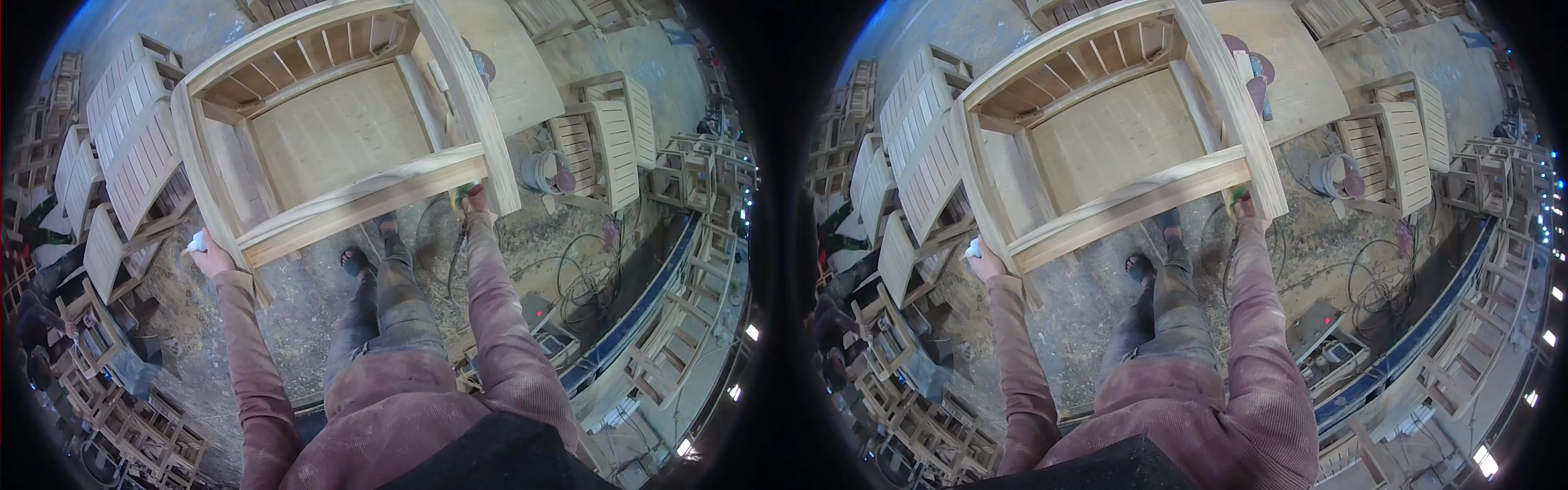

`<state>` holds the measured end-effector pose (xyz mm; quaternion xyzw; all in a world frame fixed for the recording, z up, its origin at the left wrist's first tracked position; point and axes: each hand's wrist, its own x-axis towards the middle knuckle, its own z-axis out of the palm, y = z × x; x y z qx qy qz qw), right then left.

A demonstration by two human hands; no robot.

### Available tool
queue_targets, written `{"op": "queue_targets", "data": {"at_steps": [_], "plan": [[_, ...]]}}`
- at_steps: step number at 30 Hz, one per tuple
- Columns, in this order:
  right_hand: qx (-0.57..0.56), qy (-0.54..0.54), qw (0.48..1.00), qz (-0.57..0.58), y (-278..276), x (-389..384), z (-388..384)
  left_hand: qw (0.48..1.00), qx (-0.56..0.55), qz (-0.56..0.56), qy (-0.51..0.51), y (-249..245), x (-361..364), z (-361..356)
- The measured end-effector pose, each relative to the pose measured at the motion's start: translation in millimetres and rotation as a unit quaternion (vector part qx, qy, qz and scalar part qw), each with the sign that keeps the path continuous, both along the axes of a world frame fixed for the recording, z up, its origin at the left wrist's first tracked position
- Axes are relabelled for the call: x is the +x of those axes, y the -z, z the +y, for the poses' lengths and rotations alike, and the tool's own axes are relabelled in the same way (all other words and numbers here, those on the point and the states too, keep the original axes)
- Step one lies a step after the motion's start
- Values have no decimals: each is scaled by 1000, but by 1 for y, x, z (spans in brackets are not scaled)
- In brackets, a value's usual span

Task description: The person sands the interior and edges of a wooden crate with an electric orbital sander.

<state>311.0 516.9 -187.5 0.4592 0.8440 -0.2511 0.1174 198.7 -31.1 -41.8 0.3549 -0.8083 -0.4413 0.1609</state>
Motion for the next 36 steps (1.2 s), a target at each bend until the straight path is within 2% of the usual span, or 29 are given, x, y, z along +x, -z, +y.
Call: {"op": "queue_targets", "data": {"at_steps": [1, 3, 6, 8, 12, 17, 21, 22, 29, 31, 35, 36], "plan": [[-41, -26, 998, 31, 39, 14, 22, 1000, 4, 1, 1, 2, 0, -2], [-38, -25, 999, 27, 37, 5, 18, 1000, 9, 0, 2, 5, 0, -3], [-33, -21, 999, 20, 22, 26, 0, 1000, -1, -14, 8, 1, -1, -3], [-31, -16, 999, 17, 20, 6, -1, 999, -28, -27, 3, -6, -1, 3], [-21, -14, 1000, 12, 3, -10, 28, 1000, -19, -15, 3, -12, -1, 8], [-11, -16, 1000, 4, -16, -3, 33, 996, -66, -57, -34, -16, -3, 14], [-1, -10, 1000, -12, -22, -20, -9, 998, -30, -61, -6, -9, -4, 5], [-3, -6, 1000, -17, -24, -5, -16, 998, -31, -50, -7, -7, -3, 4], [10, 9, 999, -41, -51, -9, -21, 1000, 8, -1, 3, 3, -2, -5], [53, 38, 995, -72, -80, -5, -37, 1000, 11, -1, 3, 3, -1, -5], [40, 43, 990, -129, -71, 16, -38, 1000, 2, -9, 8, -3, -2, 0], [66, 64, 984, -153, -70, 21, -38, 1000, 1, -9, 4, -8, -3, 3]]}}
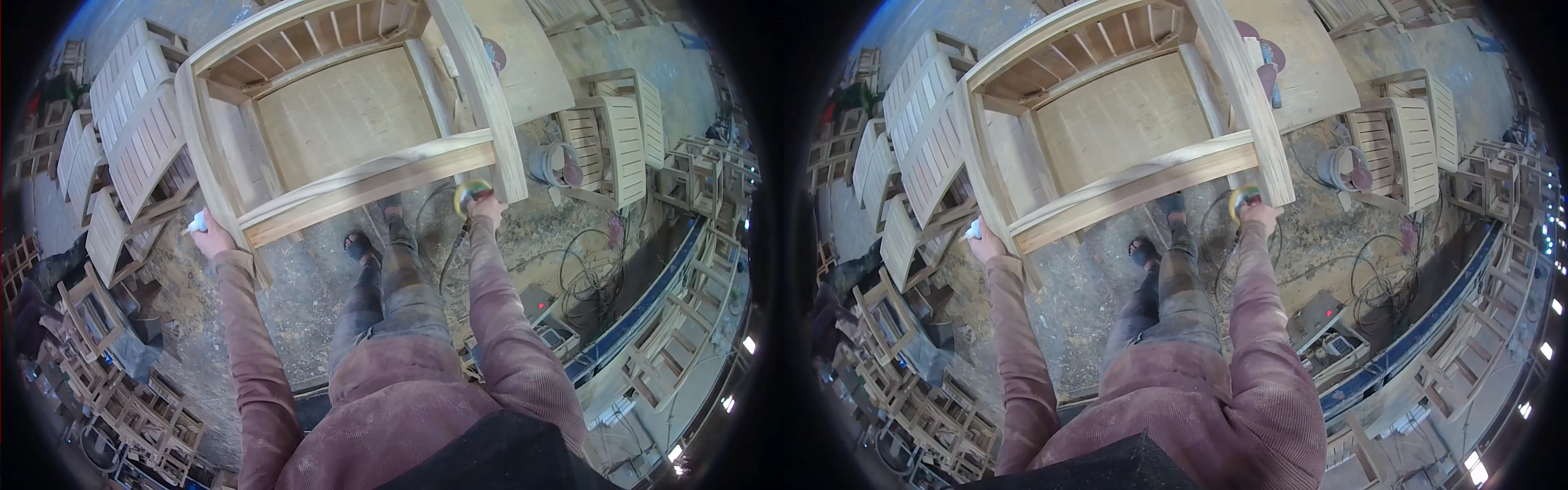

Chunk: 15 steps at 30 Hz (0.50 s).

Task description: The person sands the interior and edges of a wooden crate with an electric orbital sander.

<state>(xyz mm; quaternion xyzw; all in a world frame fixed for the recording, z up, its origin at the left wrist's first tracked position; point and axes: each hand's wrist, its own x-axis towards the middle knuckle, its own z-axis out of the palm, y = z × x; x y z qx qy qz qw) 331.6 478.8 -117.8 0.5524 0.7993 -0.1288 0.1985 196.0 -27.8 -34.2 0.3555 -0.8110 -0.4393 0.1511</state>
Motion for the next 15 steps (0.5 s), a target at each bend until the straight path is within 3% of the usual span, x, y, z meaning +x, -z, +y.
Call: {"op": "queue_targets", "data": {"at_steps": [1, 3, 7, 8, 10, 14, 15], "plan": [[27, 17, 999, -24, 0, 4, 0, 1000, -8, -14, -14, -5, -1, 6], [-24, 15, 999, -27, -7, 19, -10, 1000, 4, -20, -22, -14, -2, 14], [-47, -96, 994, 6, -21, 22, -83, 998, -8, -64, 8, 1, -2, -5], [-94, -181, 979, 15, -31, 15, -110, 997, -61, -53, -11, -2, -1, 1], [-174, -349, 917, 85, -4, 15, -154, 999, -47, -19, -18, 0, 0, 1], [-297, -534, 786, 91, 8, -10, -278, 995, -52, -65, -53, -31, 1, 23], [-249, -595, 749, 154, -1, -11, -306, 995, -52, -65, -53, -31, 3, 24]]}}
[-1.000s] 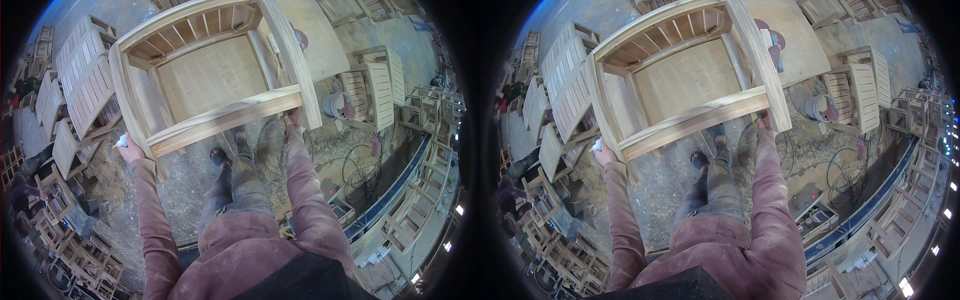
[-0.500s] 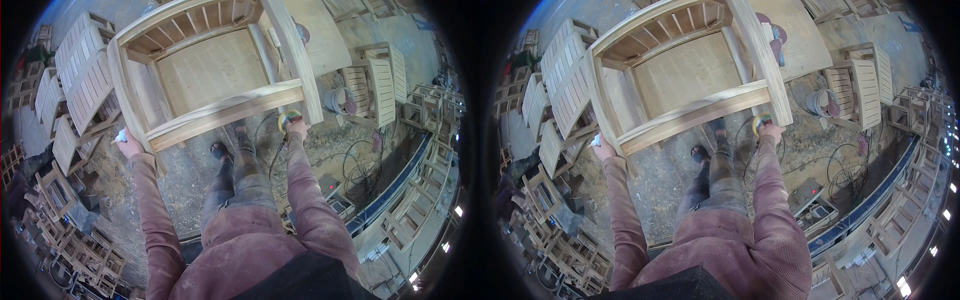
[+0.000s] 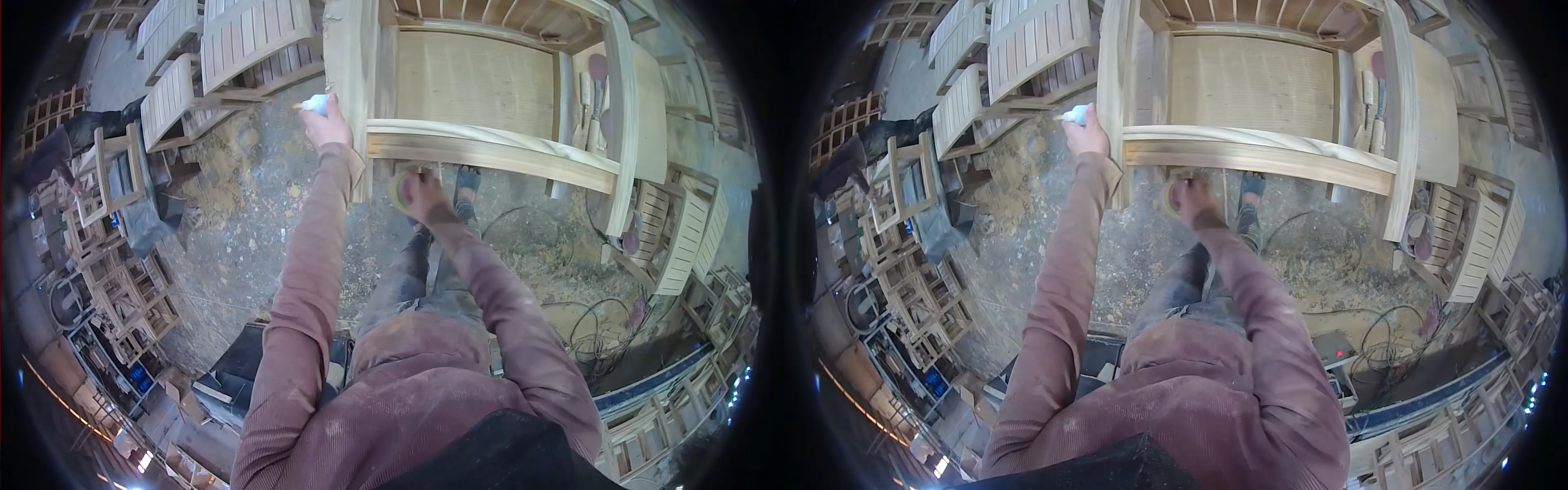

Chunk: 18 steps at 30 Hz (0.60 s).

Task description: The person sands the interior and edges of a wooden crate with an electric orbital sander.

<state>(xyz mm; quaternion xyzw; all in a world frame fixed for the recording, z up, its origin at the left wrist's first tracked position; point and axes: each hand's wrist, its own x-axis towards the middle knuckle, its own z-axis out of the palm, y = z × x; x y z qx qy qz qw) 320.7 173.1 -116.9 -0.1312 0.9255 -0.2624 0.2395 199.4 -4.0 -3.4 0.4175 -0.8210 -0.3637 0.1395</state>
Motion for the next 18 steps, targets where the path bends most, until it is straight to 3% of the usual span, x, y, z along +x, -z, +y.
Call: {"op": "queue_targets", "data": {"at_steps": [1, 5, 7, 11, 15, 16, 18], "plan": [[-1, -43, 994, 99, -8, -4, -24, 1000, 10, 9, 6, 0, -1, -1], [75, -95, 992, 32, 11, -22, -90, 999, 31, 16, -3, 0, -3, -1], [90, -23, 995, -47, 4, -29, -103, 999, 36, 16, -1, 3, -1, -3], [133, -46, 989, 47, 21, -15, -104, 998, 49, 29, 1, 0, -4, -1], [2, -17, 1000, 7, 16, 21, -70, 998, 49, 41, 16, 17, 1, -15], [-41, -7, 999, -5, 18, 27, -60, 989, 112, 85, 34, 39, 4, -27], [1, 67, 986, -151, -13, 29, -34, 975, 176, 127, 50, 41, 14, -36]]}}
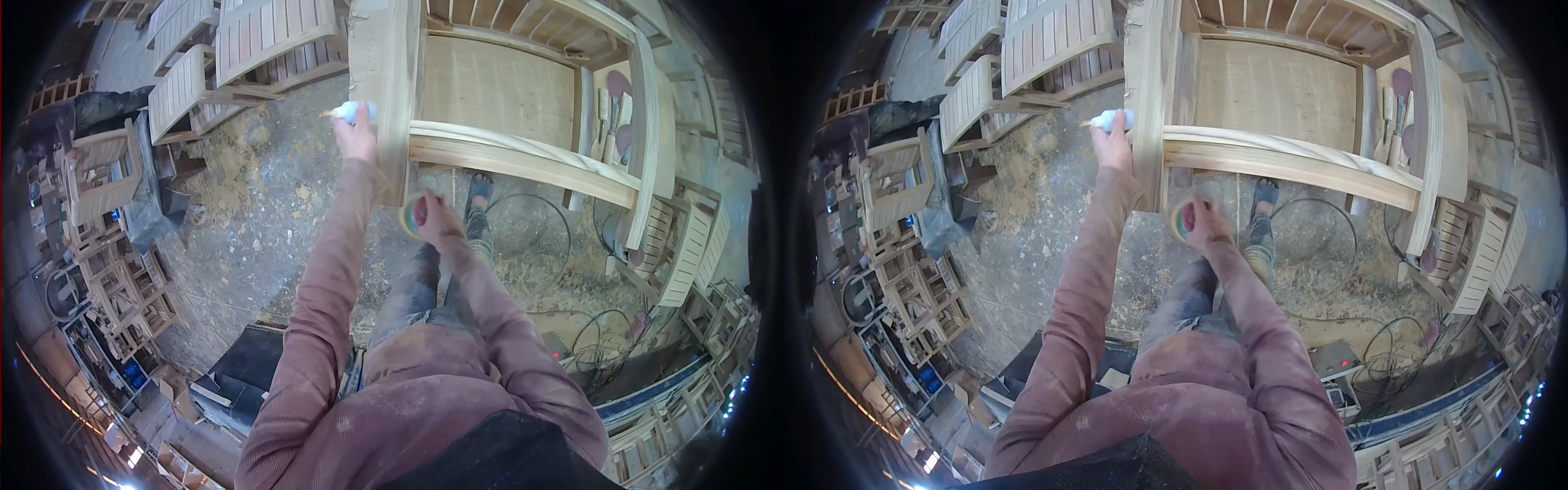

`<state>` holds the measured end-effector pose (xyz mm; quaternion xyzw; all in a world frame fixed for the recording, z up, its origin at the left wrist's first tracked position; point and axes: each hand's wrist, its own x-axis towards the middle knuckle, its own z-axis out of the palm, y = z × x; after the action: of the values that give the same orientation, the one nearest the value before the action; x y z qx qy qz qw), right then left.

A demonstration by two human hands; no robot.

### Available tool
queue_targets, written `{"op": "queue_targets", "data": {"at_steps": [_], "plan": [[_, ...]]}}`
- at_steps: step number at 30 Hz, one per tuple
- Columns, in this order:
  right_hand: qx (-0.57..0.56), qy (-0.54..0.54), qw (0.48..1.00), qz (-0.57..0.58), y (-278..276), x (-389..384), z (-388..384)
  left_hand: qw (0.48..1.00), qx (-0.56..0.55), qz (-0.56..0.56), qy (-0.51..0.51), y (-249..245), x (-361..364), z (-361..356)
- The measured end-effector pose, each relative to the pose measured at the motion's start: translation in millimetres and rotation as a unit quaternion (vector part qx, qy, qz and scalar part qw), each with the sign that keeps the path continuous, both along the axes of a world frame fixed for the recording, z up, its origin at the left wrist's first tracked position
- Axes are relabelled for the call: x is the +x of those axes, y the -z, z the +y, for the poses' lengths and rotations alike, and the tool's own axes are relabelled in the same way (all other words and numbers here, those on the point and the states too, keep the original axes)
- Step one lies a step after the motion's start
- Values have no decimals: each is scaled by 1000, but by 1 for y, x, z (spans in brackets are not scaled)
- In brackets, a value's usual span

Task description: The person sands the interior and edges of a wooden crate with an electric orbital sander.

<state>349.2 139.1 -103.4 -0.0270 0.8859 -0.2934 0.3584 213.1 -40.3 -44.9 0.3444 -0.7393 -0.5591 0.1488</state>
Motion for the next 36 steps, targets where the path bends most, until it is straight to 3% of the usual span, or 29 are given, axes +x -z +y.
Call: {"op": "queue_targets", "data": {"at_steps": [2, 4, 6, 10, 14, 28, 30, 34, 36], "plan": [[17, 24, 999, 13, -7, 13, 27, 993, 26, -113, 16, -30, 29, 3], [30, 51, 998, 31, -14, 17, 47, 983, -68, -128, 115, 104, 76, -25], [88, 95, 991, 31, -22, 17, 61, 963, 134, -144, 182, 149, 116, -15], [112, 131, 985, 25, -20, 20, 75, 963, 89, -144, 209, 161, 152, 4], [97, 133, 986, 40, -22, 24, 79, 961, 27, -145, 235, 192, 124, 17], [68, 86, 993, 35, -18, 25, 60, 912, -180, -142, 339, 239, 140, 22], [91, 76, 993, 2, -22, 20, 57, 941, -112, -156, 277, 250, 141, 22], [75, 78, 994, -1, -17, 16, 54, 931, -78, -181, 307, 184, 135, 26], [49, 78, 995, 29, -17, 6, 44, 960, 63, -97, 256, 171, 141, 24]]}}
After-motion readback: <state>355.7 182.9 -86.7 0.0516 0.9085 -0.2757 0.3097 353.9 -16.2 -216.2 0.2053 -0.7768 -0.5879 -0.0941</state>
